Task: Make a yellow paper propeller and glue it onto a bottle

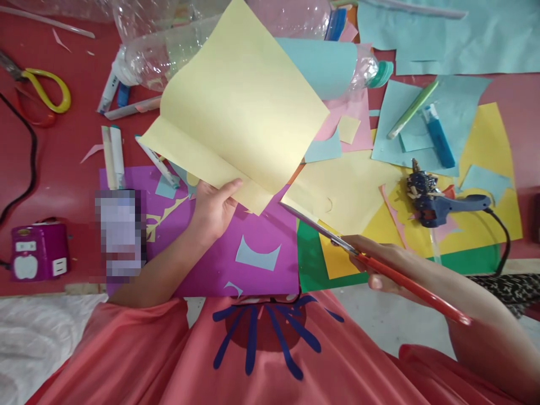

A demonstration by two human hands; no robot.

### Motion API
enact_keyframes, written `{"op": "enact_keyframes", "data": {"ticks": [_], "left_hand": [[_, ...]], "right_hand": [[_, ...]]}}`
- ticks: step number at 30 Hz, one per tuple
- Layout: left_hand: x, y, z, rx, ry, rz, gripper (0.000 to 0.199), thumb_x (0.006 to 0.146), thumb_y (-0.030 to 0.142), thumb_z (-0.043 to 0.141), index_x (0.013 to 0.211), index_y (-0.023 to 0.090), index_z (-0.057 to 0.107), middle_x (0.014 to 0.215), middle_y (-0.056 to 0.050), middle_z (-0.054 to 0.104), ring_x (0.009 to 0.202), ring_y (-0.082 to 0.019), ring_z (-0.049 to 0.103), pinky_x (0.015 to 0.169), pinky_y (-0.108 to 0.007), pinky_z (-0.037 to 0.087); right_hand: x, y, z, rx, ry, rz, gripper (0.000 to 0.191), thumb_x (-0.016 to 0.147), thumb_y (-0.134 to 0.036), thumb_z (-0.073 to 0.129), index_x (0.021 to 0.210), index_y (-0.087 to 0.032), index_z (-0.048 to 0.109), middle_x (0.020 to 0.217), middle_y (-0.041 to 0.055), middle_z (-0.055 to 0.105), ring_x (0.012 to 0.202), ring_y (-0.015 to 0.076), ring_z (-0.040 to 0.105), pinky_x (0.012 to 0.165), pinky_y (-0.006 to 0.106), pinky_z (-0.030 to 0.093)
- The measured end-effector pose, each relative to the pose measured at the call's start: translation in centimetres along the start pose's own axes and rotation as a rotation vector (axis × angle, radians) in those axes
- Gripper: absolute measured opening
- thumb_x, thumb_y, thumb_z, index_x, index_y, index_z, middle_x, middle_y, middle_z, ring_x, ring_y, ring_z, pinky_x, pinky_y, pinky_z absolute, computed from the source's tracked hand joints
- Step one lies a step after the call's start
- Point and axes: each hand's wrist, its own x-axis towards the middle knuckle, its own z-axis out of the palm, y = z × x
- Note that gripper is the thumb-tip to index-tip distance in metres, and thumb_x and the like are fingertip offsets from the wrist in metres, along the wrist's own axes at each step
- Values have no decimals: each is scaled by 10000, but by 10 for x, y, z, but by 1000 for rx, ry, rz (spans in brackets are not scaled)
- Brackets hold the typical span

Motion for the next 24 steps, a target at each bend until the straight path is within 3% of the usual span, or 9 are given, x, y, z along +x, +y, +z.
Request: {"op": "enact_keyframes", "data": {"ticks": [9, 16, 20, 24], "left_hand": [[-3, -3, 0, 33, 1, -10, 452, 756, 579, 693, 1106, 298, 650, 1175, -49, 766, 1365, -319, 567, 1180, -475, 494], [-1, -3, -1, -34, 49, -30, 397, 717, 480, 725, 1057, 284, 661, 1208, -56, 756, 1391, -325, 542, 1173, -462, 504], [-2, -3, 0, -59, 55, -31, 453, 687, 474, 766, 1084, 287, 658, 1205, -56, 757, 1335, -338, 593, 1164, -458, 513], [-4, -2, 2, -43, 15, -34, 477, 708, 514, 757, 1120, 297, 651, 1211, -53, 753, 1325, -349, 598, 1176, -479, 499]], "right_hand": [[14, -5, 2, -22, -93, -8, 628, 944, -727, 430, 1326, -241, 542, 724, -8, 583, 572, 127, 506, 528, 255, 383], [13, 1, 4, 95, -169, -7, 639, 912, -778, 422, 1199, -223, 553, 671, -43, 482, 485, 86, 365, 411, 226, 272], [13, -2, 7, 148, -182, 32, 662, 916, -769, 433, 1287, -231, 534, 695, -38, 490, 478, 79, 352, 401, 219, 285], [17, -6, 12, 233, -150, 70, 643, 920, -767, 418, 1253, -232, 547, 752, -23, 488, 475, 74, 335, 386, 224, 311]]}}
